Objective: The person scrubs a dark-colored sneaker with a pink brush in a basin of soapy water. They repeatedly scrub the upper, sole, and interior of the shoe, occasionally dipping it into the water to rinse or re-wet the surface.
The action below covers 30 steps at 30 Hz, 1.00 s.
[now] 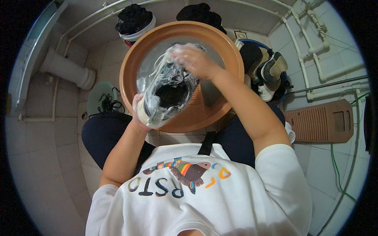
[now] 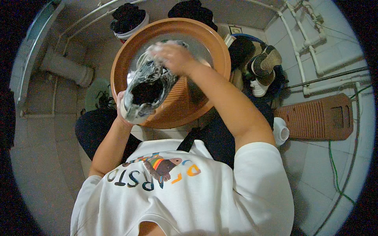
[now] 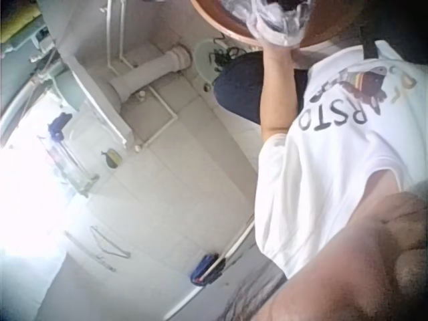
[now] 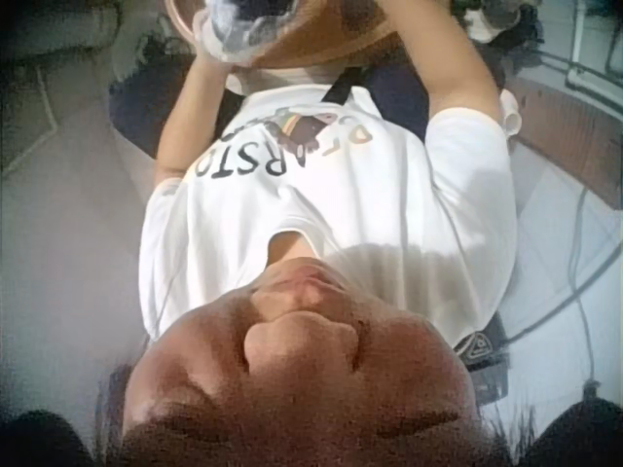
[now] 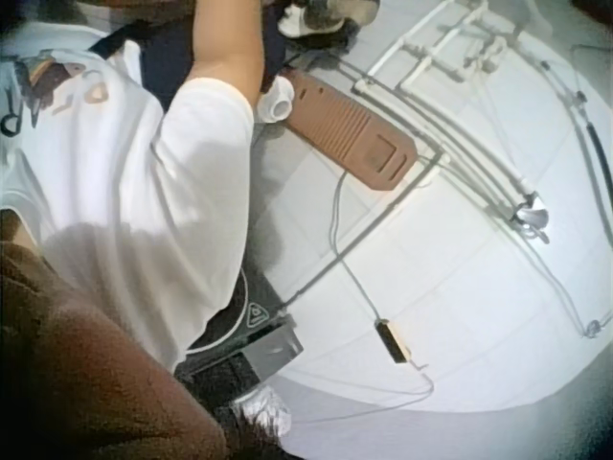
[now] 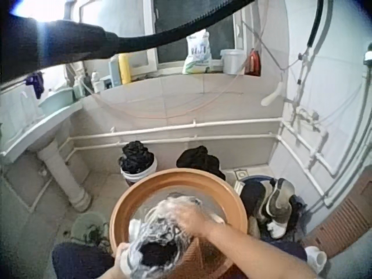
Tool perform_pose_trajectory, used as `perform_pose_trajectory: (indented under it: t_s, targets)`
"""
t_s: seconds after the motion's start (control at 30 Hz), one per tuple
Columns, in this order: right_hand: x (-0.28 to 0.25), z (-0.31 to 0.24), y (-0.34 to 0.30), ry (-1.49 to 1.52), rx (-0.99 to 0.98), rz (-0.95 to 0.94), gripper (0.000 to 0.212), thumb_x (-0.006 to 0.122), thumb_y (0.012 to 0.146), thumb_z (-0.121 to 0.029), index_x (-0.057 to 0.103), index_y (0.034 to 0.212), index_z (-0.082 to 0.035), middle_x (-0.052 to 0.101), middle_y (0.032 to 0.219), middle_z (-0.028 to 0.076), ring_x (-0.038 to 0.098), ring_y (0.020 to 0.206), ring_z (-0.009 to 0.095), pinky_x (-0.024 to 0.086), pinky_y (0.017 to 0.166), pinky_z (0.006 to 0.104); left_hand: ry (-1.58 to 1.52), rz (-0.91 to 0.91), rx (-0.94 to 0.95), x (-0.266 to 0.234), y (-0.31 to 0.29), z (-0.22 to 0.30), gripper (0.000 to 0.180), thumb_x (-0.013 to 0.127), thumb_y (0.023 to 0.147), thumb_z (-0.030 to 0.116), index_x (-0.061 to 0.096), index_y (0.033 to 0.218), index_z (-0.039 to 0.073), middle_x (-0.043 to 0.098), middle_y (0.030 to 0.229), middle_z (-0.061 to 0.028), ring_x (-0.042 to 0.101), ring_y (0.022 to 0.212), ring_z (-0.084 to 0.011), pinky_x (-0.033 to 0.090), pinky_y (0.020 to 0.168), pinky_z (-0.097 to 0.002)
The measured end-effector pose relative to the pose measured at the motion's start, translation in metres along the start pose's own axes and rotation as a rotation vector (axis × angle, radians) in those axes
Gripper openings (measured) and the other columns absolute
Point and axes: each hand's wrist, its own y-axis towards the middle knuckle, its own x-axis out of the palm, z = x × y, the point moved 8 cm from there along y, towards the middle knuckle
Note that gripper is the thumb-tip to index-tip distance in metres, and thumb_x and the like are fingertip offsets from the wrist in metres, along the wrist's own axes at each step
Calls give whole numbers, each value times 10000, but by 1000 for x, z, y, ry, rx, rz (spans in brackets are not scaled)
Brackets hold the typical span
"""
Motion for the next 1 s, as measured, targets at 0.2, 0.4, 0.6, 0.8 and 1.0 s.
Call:
perform_pose_trajectory:
  t_s: [0.2,0.4,0.6,0.8,1.0]
  targets:
    - [-7,71,-35,216,410,228,268,468,888,-136,586,1115,-57,535,1210,162,481,1166,292,366,979,359,-63,-123,-24,11,4,1,623,409,756,402,447,1265,44,523,1203,-205,581,951,-410,514,653,-572]
    - [-3,-30,-10,501,93,202,245,475,845,-55,590,1053,0,585,1096,167,542,1055,301,412,927,367,-21,-57,85,12,0,15,634,400,749,438,461,1261,68,533,1191,-198,581,973,-397,523,664,-572]
    - [-26,-72,-8,408,-23,248,208,520,777,-89,614,953,-32,584,964,166,558,933,329,445,859,406,-25,-95,72,7,-3,11,611,380,780,434,473,1252,57,534,1204,-188,550,1040,-390,505,733,-589]
    - [-19,-37,-13,125,-189,131,139,521,764,-21,615,867,-13,616,970,137,558,946,309,427,875,419,37,-74,38,16,-3,11,605,382,788,464,483,1228,61,558,1133,-198,589,903,-377,515,635,-527]
    - [-16,-45,-17,153,-65,271,207,496,814,-84,618,965,-11,599,1012,146,534,949,313,415,864,431,16,90,82,18,-4,14,631,386,783,502,468,1226,60,575,1084,-216,618,797,-400,533,533,-500]
